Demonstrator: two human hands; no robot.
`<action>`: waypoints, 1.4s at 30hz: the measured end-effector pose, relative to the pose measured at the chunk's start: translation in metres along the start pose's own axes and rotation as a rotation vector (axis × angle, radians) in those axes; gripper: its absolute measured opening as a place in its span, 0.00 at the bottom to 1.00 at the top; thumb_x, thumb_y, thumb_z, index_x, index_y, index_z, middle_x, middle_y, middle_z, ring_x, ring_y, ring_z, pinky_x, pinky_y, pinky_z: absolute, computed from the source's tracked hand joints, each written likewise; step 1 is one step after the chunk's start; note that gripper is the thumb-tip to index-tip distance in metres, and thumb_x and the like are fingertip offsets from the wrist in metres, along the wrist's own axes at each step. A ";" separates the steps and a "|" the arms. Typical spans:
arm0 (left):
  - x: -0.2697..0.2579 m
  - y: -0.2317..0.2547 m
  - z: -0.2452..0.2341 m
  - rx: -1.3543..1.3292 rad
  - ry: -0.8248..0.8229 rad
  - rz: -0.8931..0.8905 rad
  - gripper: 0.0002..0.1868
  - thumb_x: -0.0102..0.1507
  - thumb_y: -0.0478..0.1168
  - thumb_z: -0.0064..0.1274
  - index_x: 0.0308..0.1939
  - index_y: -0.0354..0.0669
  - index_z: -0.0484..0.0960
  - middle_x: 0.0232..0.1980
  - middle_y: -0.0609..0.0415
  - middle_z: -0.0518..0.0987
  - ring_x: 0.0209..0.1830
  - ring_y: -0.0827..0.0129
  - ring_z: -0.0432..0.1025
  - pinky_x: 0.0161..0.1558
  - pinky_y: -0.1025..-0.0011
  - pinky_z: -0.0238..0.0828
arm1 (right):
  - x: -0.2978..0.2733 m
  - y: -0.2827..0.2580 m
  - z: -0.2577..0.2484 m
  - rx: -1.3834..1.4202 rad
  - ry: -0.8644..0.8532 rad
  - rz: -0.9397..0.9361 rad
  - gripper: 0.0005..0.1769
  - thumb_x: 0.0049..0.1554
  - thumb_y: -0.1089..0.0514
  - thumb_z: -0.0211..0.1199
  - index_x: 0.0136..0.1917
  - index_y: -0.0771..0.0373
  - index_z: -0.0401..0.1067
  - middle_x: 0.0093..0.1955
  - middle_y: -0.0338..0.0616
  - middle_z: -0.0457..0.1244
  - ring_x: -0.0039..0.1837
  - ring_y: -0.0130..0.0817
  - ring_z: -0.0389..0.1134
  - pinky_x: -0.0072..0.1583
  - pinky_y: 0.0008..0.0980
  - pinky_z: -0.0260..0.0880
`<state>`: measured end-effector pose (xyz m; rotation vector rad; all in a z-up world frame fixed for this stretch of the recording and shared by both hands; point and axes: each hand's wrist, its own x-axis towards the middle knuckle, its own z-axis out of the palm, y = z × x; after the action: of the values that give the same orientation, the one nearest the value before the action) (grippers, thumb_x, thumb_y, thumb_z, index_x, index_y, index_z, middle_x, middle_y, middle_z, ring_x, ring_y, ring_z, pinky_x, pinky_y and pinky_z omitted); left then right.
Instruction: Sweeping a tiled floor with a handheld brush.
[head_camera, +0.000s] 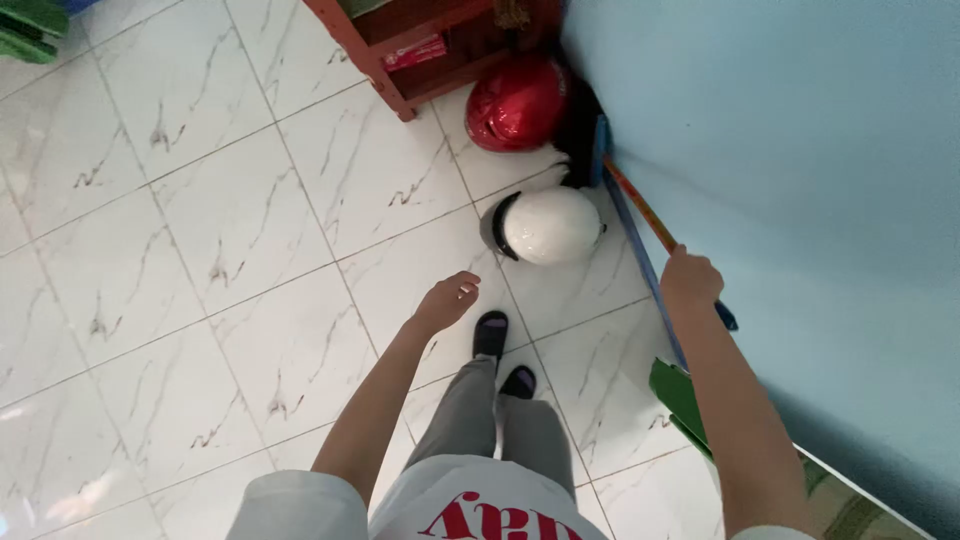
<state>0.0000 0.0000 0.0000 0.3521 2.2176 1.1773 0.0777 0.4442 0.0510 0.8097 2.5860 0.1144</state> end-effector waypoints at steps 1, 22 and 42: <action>0.002 0.002 -0.005 0.010 -0.003 0.012 0.16 0.66 0.44 0.51 0.56 0.46 0.79 0.50 0.52 0.85 0.47 0.62 0.80 0.48 0.65 0.76 | -0.003 -0.002 0.000 -0.036 -0.026 -0.003 0.21 0.66 0.54 0.52 0.70 0.60 0.67 0.49 0.53 0.69 0.50 0.49 0.75 0.45 0.45 0.77; -0.026 0.098 0.065 -0.084 0.288 -0.015 0.18 0.66 0.44 0.53 0.58 0.44 0.79 0.50 0.50 0.85 0.47 0.61 0.79 0.50 0.64 0.75 | -0.034 0.151 -0.082 -0.327 -0.210 -0.150 0.17 0.62 0.59 0.57 0.64 0.60 0.71 0.48 0.49 0.71 0.47 0.43 0.76 0.41 0.39 0.74; -0.020 0.137 0.081 -0.072 0.389 -0.060 0.18 0.65 0.45 0.53 0.58 0.44 0.80 0.50 0.49 0.85 0.46 0.60 0.79 0.49 0.63 0.75 | -0.018 0.134 -0.087 -0.263 0.008 -0.203 0.16 0.62 0.57 0.56 0.60 0.63 0.73 0.48 0.52 0.71 0.48 0.46 0.75 0.42 0.41 0.75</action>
<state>0.0598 0.1218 0.0856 0.0243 2.4829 1.3825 0.1248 0.5487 0.1633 0.4507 2.5707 0.3877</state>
